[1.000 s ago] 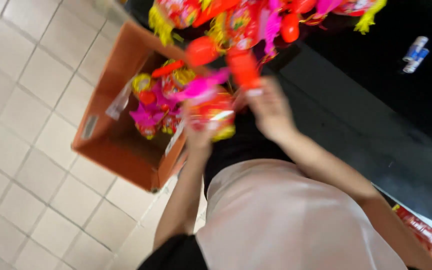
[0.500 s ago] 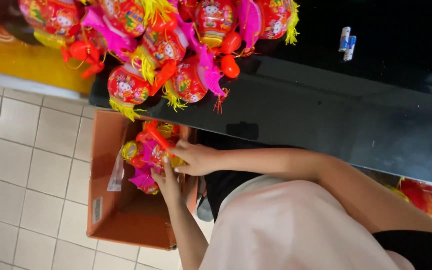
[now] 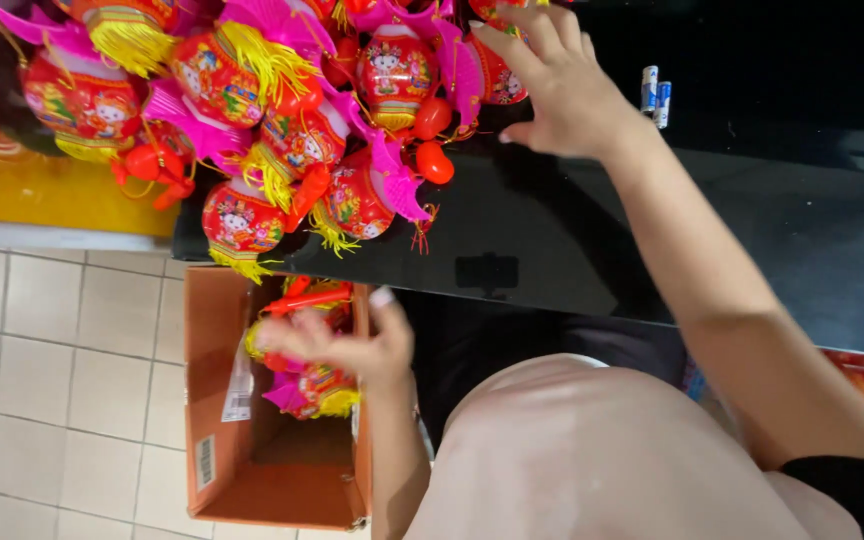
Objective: Assembling small decorative lanterns by attaching plastic handles and electronic components.
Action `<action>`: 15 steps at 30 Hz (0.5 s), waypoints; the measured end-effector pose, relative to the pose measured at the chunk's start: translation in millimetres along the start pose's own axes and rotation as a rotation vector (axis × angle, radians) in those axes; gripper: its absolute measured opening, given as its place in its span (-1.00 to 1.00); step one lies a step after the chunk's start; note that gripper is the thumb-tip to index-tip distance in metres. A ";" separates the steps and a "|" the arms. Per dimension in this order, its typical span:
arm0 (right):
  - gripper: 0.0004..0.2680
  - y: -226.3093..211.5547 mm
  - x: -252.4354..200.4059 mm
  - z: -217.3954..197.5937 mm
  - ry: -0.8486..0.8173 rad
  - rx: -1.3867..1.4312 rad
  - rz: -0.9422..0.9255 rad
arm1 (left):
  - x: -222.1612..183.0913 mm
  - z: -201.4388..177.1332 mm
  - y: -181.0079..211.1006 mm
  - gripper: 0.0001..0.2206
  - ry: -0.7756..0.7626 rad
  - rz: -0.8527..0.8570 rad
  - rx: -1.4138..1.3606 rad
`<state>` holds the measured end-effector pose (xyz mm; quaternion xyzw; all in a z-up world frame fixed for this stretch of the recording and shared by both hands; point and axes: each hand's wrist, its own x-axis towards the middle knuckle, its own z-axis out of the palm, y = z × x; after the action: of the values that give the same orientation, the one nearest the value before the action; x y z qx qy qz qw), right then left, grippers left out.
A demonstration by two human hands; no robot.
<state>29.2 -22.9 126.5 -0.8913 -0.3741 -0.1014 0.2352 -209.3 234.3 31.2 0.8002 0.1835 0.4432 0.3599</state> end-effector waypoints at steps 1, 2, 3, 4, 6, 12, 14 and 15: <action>-0.16 9.4 3.9 9.2 -0.081 -0.132 0.022 | 8.3 10.5 9.8 -0.17 -0.066 0.186 -0.011; -0.13 19.0 7.6 19.0 -0.163 -0.263 0.045 | 15.9 21.5 19.3 -0.30 -0.133 0.372 -0.022; -0.13 23.4 6.1 26.5 -0.161 -0.259 0.052 | 22.2 34.3 35.7 -0.30 -0.141 0.376 -0.023; -0.19 27.5 4.8 33.8 -0.082 -0.378 -0.024 | 28.3 47.0 52.2 -0.44 -0.303 0.427 0.184; -0.25 33.6 6.7 36.1 0.005 -0.511 -0.108 | 42.6 69.6 81.2 -0.49 -0.449 0.478 0.385; -0.37 14.8 -2.4 -16.3 0.188 -0.477 -0.165 | 61.2 99.4 100.3 -0.26 -0.629 0.443 0.541; -0.50 4.5 -8.5 -41.9 0.300 -0.323 -0.244 | 59.7 103.0 93.0 -0.09 -0.634 0.369 0.572; -0.50 3.2 -9.9 -50.9 0.299 -0.328 -0.239 | 59.7 104.4 94.1 -0.09 -0.637 0.372 0.567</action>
<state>24.3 -56.2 166.0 -0.8420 -0.4165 -0.3186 0.1268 -91.7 164.4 98.8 0.9826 0.0309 0.1648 0.0797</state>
